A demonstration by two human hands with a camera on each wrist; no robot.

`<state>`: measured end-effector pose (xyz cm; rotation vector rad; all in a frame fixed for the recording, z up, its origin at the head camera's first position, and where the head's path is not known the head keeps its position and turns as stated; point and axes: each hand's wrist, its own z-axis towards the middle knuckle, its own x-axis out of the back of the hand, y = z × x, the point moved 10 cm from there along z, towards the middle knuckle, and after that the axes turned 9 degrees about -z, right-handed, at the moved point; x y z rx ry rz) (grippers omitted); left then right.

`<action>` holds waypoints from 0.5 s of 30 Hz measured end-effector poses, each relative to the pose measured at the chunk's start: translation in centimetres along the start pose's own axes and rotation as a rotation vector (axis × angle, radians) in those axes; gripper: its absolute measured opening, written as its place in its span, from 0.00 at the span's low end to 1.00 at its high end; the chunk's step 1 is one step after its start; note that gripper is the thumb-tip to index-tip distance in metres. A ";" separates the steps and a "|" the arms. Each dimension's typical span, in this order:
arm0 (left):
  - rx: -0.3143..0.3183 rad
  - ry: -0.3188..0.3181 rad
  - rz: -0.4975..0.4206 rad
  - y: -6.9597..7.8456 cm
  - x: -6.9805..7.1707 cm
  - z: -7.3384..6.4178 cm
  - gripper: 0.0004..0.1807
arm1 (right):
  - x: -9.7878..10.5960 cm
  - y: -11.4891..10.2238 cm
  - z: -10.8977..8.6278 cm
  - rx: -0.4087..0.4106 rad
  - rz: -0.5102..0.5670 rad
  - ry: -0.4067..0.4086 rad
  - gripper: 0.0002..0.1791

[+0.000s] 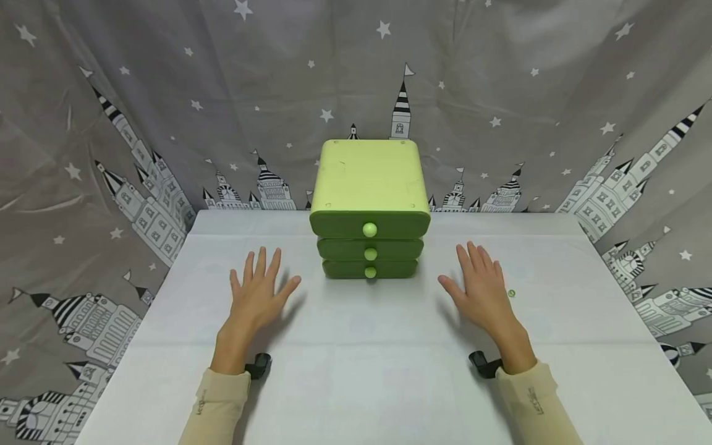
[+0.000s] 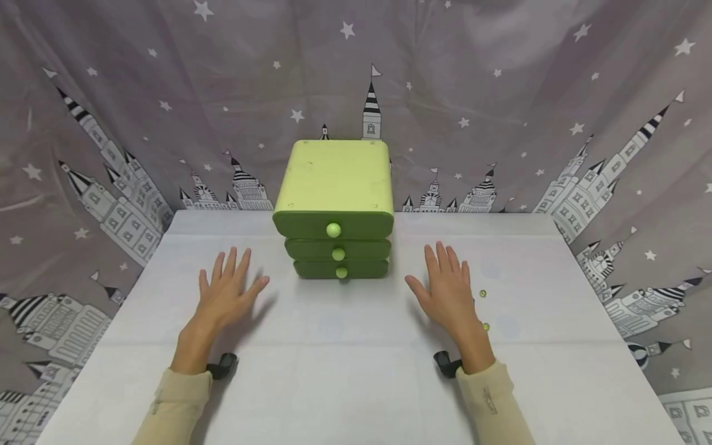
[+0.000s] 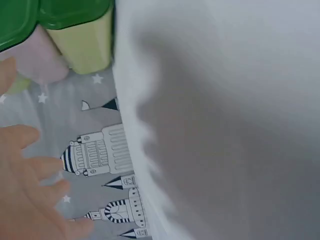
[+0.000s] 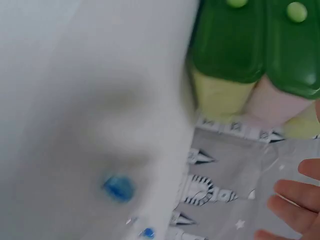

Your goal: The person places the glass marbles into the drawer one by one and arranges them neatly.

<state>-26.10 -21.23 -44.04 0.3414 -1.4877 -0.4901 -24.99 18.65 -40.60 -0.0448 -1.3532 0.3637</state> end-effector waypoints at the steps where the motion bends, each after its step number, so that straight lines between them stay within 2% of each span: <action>1: -0.012 0.012 -0.043 0.2 0.2 0.0 0.47 | 0.5 -0.3 -0.1 0.007 0.036 0.036 0.39; 9: -0.121 0.172 -0.526 3.4 3.8 0.3 0.39 | 4.4 -2.9 -0.7 0.011 0.289 0.295 0.22; 12: -0.159 0.223 -0.648 4.6 5.0 0.4 0.35 | 5.2 -4.2 -0.8 0.042 0.370 0.358 0.19; 15: -0.175 0.232 -0.748 5.7 5.6 0.5 0.32 | 5.2 -5.6 -0.7 0.088 0.446 0.377 0.17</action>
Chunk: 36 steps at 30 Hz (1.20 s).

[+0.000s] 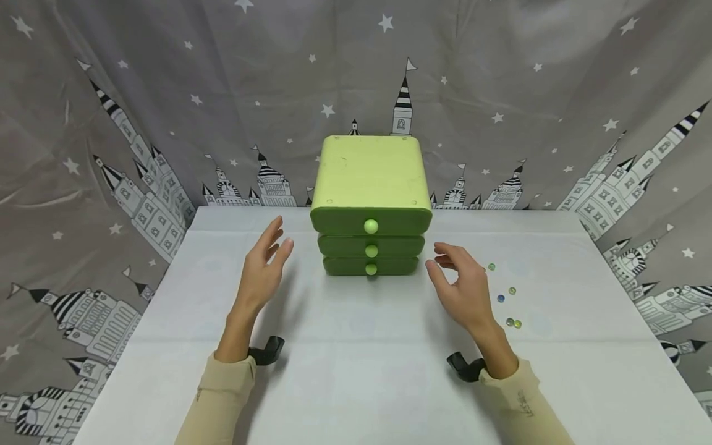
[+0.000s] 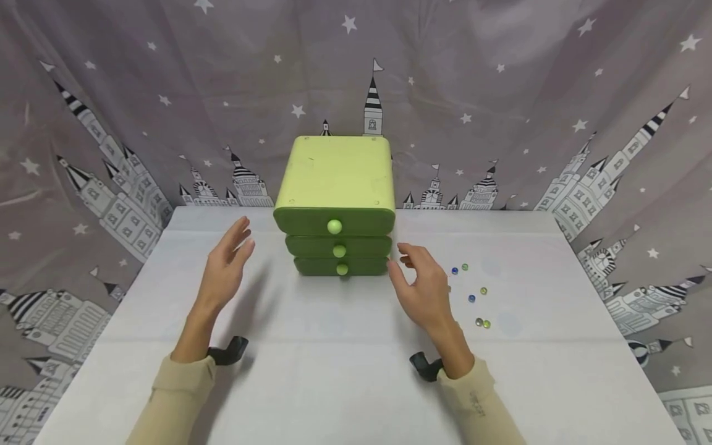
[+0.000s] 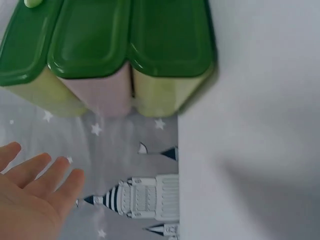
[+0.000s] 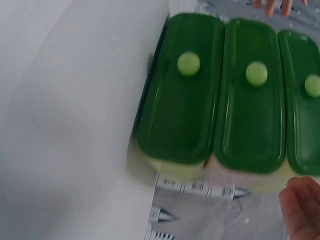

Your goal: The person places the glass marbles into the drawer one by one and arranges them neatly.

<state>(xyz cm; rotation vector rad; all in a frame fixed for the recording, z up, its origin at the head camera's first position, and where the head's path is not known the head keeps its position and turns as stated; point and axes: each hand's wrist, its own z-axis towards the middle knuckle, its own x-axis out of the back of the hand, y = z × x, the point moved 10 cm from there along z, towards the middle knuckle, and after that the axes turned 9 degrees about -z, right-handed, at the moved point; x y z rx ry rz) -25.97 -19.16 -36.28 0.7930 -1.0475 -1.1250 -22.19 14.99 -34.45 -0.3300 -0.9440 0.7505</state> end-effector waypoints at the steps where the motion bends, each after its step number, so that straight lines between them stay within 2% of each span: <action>1: -0.001 -0.001 -0.021 0.4 -0.2 0.1 0.31 | -0.3 -0.4 0.0 0.011 0.031 -0.005 0.17; 5: -0.007 -0.023 -0.080 1.6 -1.3 0.7 0.30 | -1.4 -1.5 0.2 0.034 0.198 -0.045 0.17; 10: -0.037 -0.047 -0.079 2.2 -2.1 1.6 0.29 | -3.1 -2.9 0.5 0.008 0.400 -0.122 0.19; 13: -0.059 -0.062 -0.076 2.6 -2.4 2.4 0.29 | -4.2 -3.8 0.8 -0.016 0.472 -0.177 0.20; 17: -0.069 -0.090 -0.101 5.4 -3.2 2.6 0.29 | -5.0 -4.6 1.2 -0.036 0.536 -0.214 0.21; 20: -0.066 -0.105 -0.127 5.9 -3.7 3.1 0.30 | -5.2 -4.9 1.4 -0.028 0.585 -0.216 0.21; 24: -0.070 -0.147 -0.105 4.7 -4.5 4.2 0.30 | -5.4 -5.4 1.8 0.008 0.626 -0.222 0.23; 28: -0.075 -0.192 -0.062 5.2 -5.3 4.6 0.31 | -5.7 -5.8 2.1 0.030 0.637 -0.235 0.26; 36: -0.049 -0.175 -0.077 4.7 -5.3 5.6 0.30 | -6.4 -5.9 2.6 0.023 0.665 -0.287 0.28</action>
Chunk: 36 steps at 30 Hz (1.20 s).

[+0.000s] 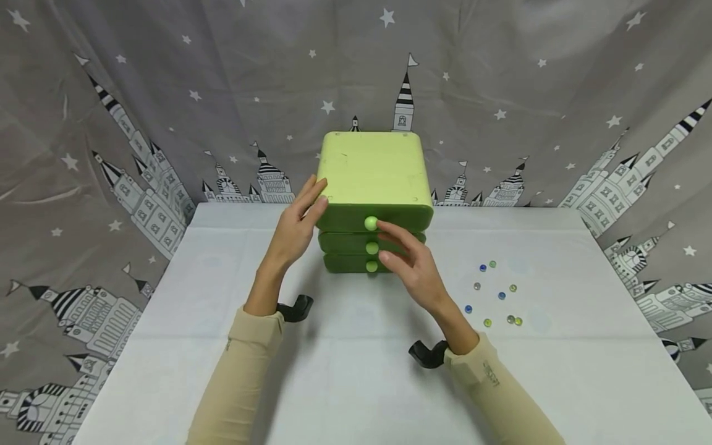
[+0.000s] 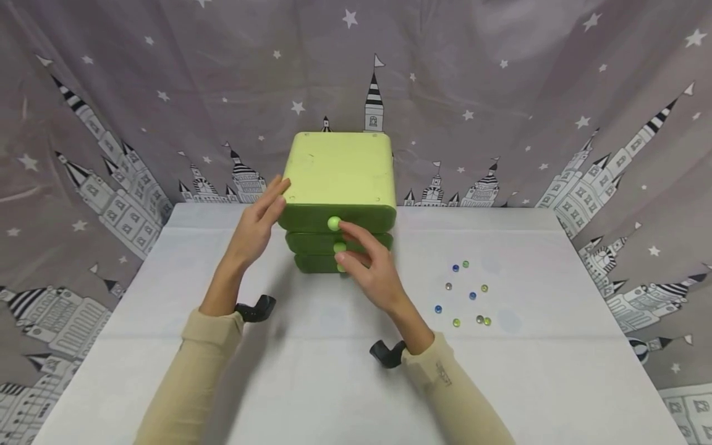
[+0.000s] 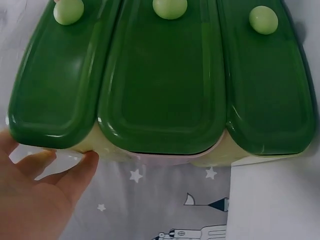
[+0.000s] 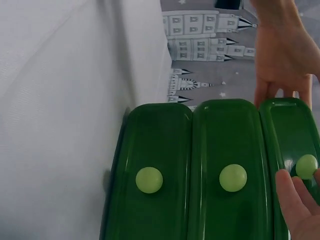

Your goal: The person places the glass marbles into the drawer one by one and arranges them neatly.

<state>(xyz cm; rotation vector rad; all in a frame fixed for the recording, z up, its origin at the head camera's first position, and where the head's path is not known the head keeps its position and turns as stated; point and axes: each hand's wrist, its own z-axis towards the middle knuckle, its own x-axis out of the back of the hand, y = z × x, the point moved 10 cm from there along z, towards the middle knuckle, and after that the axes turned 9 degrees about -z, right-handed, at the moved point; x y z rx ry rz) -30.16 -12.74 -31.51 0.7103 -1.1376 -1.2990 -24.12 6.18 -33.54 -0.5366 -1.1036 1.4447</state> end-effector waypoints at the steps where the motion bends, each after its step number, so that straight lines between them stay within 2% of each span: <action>1: -0.001 0.000 -0.006 -0.1 0.0 0.1 0.30 | 0.0 0.1 0.1 0.000 0.007 -0.007 0.28; 9: -0.008 -0.020 -0.061 -0.9 0.0 0.6 0.28 | -0.3 -0.3 0.9 0.028 0.046 -0.057 0.29; 15: 0.041 -0.022 -0.065 -1.1 1.0 1.9 0.26 | -0.4 -0.3 1.4 0.023 0.087 -0.073 0.29; 21: 0.096 -0.081 -0.078 -1.4 0.9 3.1 0.27 | -0.6 -0.3 1.6 0.006 0.082 -0.101 0.29; 26: 0.107 -0.108 -0.129 -1.8 0.6 3.2 0.29 | -0.5 -0.1 1.8 -0.012 0.068 -0.109 0.29; 36: 0.122 -0.091 -0.164 -2.5 0.7 3.1 0.32 | -0.6 0.4 2.1 -0.055 0.167 -0.129 0.28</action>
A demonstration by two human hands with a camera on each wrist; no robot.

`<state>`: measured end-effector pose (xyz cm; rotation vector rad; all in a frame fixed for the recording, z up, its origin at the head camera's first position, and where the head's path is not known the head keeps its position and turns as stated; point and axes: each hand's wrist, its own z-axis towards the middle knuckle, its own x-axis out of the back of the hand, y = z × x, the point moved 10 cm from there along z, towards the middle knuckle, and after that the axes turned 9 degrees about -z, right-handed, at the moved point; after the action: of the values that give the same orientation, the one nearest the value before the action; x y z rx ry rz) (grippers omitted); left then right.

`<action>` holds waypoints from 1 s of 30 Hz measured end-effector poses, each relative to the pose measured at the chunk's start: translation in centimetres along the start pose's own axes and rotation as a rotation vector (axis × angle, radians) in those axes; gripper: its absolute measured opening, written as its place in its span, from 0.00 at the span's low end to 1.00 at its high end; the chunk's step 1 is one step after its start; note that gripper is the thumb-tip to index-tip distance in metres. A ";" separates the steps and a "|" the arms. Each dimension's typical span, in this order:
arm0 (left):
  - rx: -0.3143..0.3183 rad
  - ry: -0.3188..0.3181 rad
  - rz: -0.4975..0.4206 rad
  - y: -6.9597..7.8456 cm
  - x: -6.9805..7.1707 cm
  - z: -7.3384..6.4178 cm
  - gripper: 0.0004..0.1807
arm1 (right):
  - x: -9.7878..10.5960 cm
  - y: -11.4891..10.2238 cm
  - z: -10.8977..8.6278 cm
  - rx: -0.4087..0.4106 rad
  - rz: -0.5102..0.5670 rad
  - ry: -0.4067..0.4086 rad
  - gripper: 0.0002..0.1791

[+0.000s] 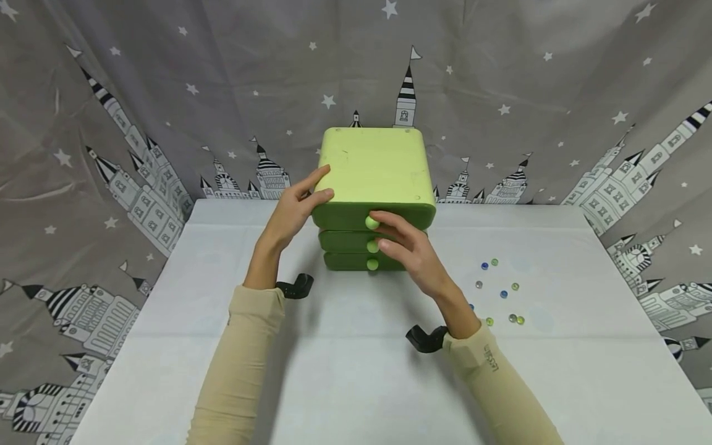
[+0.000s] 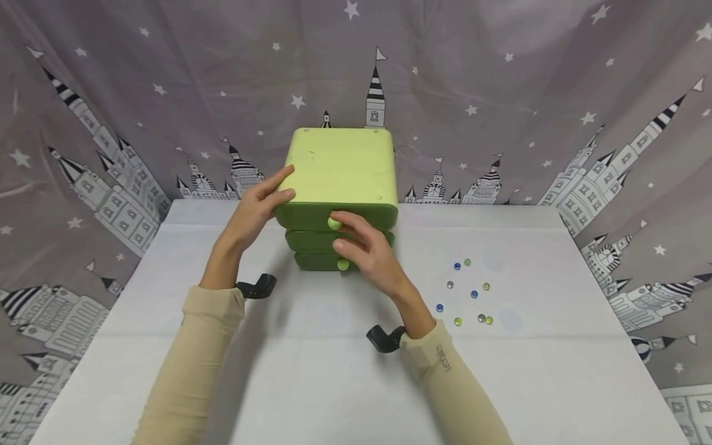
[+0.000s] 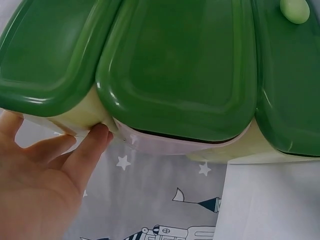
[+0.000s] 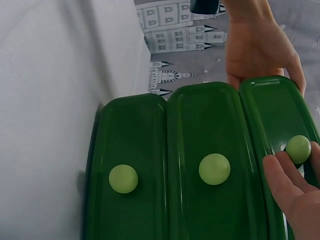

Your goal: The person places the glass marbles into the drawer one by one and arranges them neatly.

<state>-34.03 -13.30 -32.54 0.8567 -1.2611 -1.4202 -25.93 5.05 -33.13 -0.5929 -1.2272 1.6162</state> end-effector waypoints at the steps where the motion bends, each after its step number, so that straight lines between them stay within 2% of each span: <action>1: 0.002 0.001 0.001 0.0 0.0 0.0 0.32 | 0.0 0.0 0.0 -0.005 -0.001 0.002 0.28; 9: 0.012 0.012 0.017 0.4 -0.2 0.1 0.31 | 0.3 0.1 0.0 -0.015 -0.001 0.027 0.29; 15: 0.006 0.037 0.047 0.1 0.1 -0.1 0.31 | -0.2 0.3 -0.4 -0.023 0.003 0.037 0.30; 30: 0.023 0.008 -0.024 -0.4 0.1 -0.2 0.32 | -1.3 -1.0 -2.8 0.053 0.044 0.019 0.30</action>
<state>-33.98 -13.45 -32.94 0.8947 -1.2676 -1.4224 -22.67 5.11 -33.47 -0.6042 -1.1607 1.6715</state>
